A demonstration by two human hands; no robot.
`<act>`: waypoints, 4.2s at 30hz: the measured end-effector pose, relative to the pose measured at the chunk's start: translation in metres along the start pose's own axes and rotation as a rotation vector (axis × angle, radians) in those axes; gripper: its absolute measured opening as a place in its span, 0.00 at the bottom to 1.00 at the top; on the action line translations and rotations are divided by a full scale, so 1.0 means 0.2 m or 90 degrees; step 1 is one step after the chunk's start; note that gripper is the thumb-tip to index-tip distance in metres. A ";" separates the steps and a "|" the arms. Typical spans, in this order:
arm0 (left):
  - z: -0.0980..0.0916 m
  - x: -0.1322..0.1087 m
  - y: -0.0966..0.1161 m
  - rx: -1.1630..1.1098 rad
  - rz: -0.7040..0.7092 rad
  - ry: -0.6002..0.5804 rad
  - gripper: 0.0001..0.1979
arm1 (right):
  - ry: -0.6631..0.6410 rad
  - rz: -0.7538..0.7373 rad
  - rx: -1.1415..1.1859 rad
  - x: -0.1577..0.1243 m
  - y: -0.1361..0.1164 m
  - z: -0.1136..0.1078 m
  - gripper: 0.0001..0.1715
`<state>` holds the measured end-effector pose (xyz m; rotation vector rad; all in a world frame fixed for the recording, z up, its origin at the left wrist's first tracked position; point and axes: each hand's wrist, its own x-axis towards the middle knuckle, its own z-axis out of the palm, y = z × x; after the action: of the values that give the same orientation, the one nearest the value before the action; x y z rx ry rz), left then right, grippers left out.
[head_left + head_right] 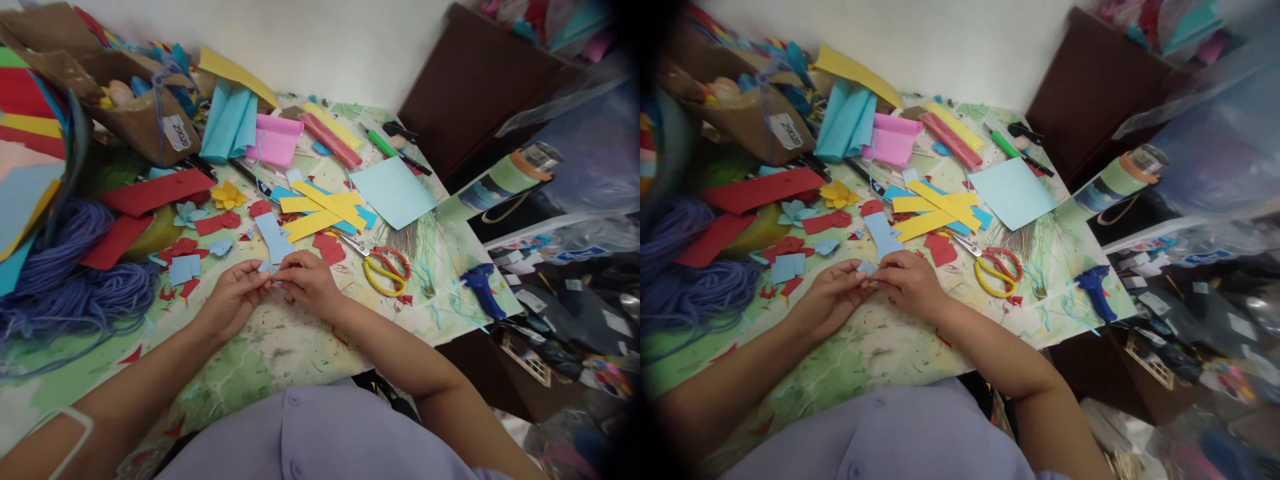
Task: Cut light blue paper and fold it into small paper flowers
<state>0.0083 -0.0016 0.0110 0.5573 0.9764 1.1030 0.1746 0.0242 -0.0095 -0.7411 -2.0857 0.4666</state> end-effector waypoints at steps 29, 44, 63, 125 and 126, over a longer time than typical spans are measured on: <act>0.03 -0.03 -0.03 0.097 0.055 0.063 0.19 | -0.001 0.210 0.171 0.00 -0.04 0.00 0.09; 0.02 -0.04 -0.06 0.144 0.072 -0.006 0.22 | 0.036 0.433 0.342 0.00 -0.02 0.04 0.20; 0.03 -0.07 -0.04 0.279 0.091 0.021 0.29 | -0.005 0.535 0.482 0.01 -0.04 0.00 0.23; -0.02 -0.02 -0.05 0.268 0.063 -0.088 0.07 | 0.026 0.201 0.163 0.00 -0.01 0.00 0.07; -0.02 -0.02 -0.05 0.274 0.067 -0.091 0.07 | 0.023 0.218 0.165 0.01 -0.02 0.00 0.07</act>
<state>0.0085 -0.0084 0.0024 1.0330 1.0726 0.9319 0.1733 0.0225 -0.0066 -0.9441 -1.8233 0.8875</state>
